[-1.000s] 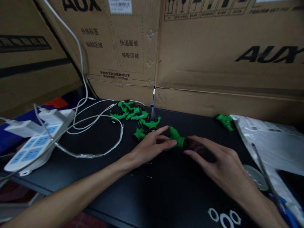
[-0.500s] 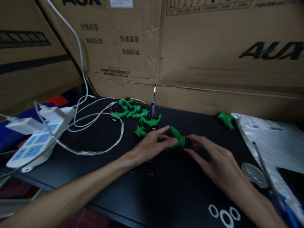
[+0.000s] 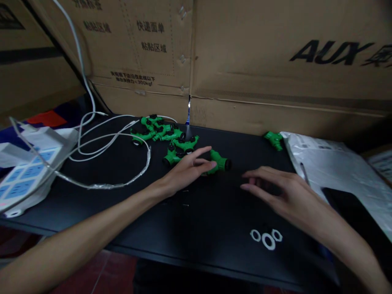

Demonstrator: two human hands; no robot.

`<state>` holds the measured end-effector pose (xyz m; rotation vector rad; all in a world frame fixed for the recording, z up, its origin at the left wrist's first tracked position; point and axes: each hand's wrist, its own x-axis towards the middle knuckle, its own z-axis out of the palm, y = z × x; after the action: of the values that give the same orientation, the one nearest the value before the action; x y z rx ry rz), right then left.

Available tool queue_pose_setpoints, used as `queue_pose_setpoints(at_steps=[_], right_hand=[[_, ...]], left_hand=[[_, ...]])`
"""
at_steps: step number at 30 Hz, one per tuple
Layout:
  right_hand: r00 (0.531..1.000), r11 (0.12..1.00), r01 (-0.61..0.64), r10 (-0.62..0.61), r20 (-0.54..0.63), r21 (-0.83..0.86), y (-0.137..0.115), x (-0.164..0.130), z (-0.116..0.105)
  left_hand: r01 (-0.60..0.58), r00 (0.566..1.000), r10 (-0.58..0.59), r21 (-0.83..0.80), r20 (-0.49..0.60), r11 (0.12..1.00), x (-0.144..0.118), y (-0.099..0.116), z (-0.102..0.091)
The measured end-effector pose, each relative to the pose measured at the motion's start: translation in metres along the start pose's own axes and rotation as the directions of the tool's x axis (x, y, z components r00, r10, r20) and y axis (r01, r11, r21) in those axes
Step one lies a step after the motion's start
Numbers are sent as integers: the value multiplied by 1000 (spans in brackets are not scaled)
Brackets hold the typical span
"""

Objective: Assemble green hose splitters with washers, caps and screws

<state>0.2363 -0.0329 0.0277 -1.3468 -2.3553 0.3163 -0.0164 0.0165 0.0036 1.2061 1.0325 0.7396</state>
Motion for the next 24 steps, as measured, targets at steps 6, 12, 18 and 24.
queue_pose_setpoints(at_steps=[6, 12, 18, 24], right_hand=[[992, 992, 88, -79, 98, -94, 7, -81, 13], [1000, 1000, -1, 1, 2, 30, 2, -105, 32], [994, 988, 113, -113, -8, 103, -17, -31, 4], [921, 978, 169, -113, -372, 121, -19, 31, 3]], left_hand=[[31, 999, -28, -126, 26, 992, -2, -1, 2], [64, 997, -55, -163, 58, 985, -2, -3, 2], [72, 995, -56, -205, 85, 976, 0, -4, -1], [78, 993, -56, -235, 101, 969, -1, -1, -2]])
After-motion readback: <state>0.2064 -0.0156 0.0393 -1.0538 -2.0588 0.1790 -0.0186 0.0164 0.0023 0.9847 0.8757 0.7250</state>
